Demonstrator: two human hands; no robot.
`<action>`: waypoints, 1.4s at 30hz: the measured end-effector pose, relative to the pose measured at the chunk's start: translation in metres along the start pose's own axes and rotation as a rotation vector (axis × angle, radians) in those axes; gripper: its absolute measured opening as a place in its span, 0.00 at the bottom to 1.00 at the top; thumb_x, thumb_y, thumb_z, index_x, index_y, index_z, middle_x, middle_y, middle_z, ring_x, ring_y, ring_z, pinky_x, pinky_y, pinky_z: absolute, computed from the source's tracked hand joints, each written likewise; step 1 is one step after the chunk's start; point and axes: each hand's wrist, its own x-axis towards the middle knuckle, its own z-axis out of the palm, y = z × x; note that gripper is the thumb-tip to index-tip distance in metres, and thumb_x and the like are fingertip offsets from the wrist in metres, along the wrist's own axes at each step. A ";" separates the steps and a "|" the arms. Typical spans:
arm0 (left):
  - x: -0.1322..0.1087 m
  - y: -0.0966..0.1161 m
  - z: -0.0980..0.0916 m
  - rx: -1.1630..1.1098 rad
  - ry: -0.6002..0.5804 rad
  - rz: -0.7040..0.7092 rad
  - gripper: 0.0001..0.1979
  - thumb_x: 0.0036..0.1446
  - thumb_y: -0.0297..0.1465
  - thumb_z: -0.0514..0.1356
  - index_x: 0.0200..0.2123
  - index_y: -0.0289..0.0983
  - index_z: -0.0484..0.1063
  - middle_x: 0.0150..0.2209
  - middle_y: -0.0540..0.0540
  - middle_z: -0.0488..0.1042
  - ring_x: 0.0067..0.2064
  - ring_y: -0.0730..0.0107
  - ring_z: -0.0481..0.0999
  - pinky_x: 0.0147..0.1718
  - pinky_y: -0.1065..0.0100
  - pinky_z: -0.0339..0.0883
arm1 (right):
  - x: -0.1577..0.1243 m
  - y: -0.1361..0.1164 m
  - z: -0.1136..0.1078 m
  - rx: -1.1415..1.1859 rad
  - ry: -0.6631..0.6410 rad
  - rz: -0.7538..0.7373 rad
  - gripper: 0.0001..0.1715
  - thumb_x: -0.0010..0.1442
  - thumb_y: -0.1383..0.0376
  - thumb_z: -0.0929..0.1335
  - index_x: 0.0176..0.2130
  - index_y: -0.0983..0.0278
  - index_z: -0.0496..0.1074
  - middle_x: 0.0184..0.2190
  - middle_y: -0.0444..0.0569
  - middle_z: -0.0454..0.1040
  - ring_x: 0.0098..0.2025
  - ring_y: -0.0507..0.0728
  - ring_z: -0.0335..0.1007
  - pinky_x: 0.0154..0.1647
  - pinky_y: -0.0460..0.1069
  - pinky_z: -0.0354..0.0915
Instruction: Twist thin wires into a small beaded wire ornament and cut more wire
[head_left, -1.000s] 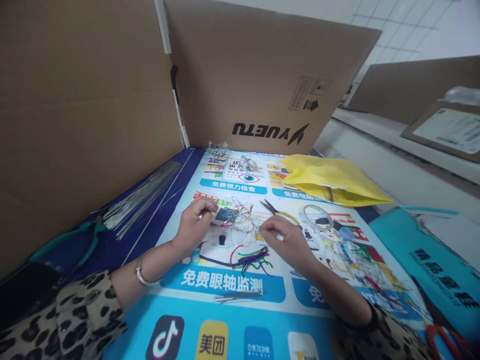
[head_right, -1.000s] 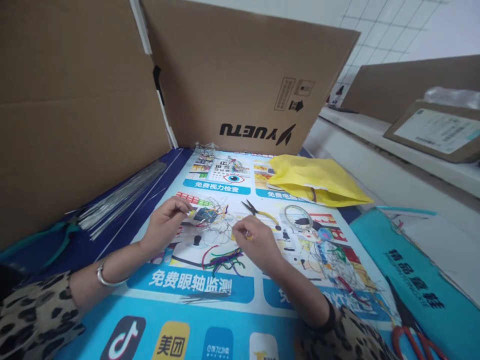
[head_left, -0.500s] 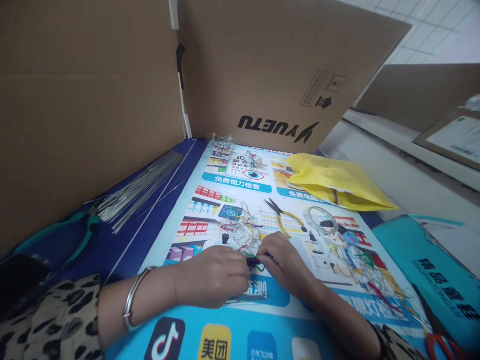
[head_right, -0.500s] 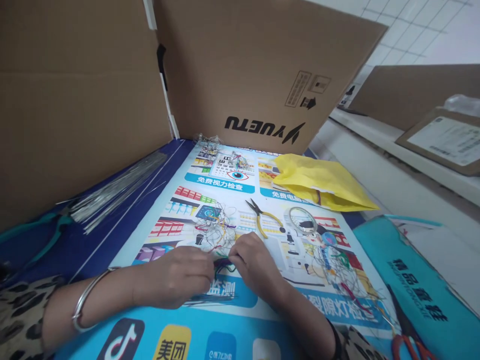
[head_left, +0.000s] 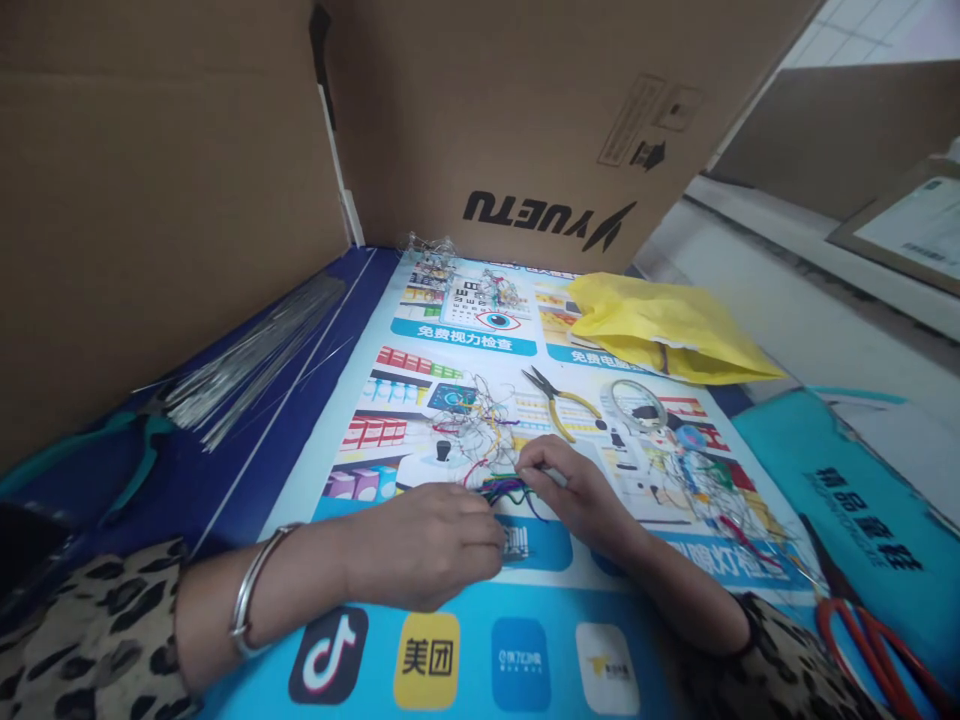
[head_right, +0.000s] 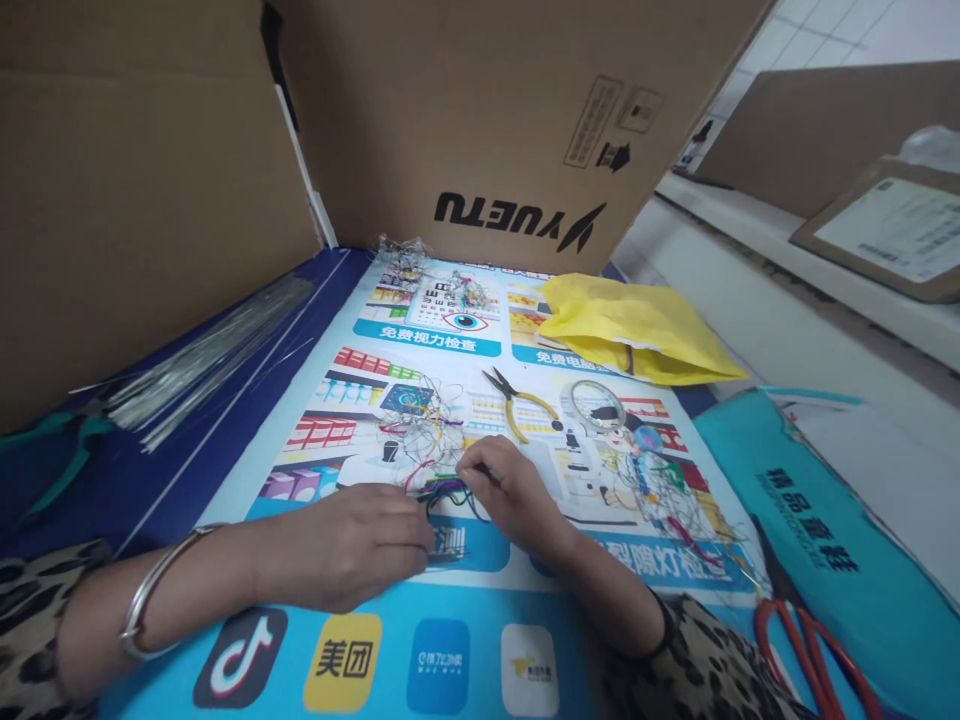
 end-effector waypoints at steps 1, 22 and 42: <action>0.000 0.001 0.000 -0.005 0.008 -0.005 0.07 0.56 0.25 0.52 0.32 0.36 0.70 0.34 0.45 0.75 0.35 0.68 0.71 0.34 0.65 0.68 | -0.001 0.000 0.000 0.004 -0.003 0.006 0.07 0.59 0.69 0.63 0.29 0.62 0.66 0.29 0.46 0.69 0.35 0.54 0.64 0.38 0.49 0.62; 0.000 0.002 0.016 0.097 0.045 -0.218 0.13 0.58 0.28 0.52 0.46 0.35 0.68 0.40 0.41 0.73 0.43 0.65 0.70 0.39 0.63 0.67 | -0.009 -0.009 -0.007 0.120 0.099 -0.017 0.08 0.61 0.66 0.61 0.30 0.62 0.64 0.31 0.47 0.67 0.36 0.54 0.62 0.39 0.50 0.61; -0.004 0.003 0.000 0.142 0.245 -0.105 0.12 0.57 0.24 0.53 0.44 0.35 0.68 0.46 0.43 0.74 0.42 0.65 0.73 0.38 0.62 0.69 | -0.004 0.019 -0.011 0.579 0.490 0.334 0.08 0.55 0.63 0.65 0.35 0.64 0.71 0.26 0.45 0.69 0.26 0.49 0.61 0.26 0.46 0.59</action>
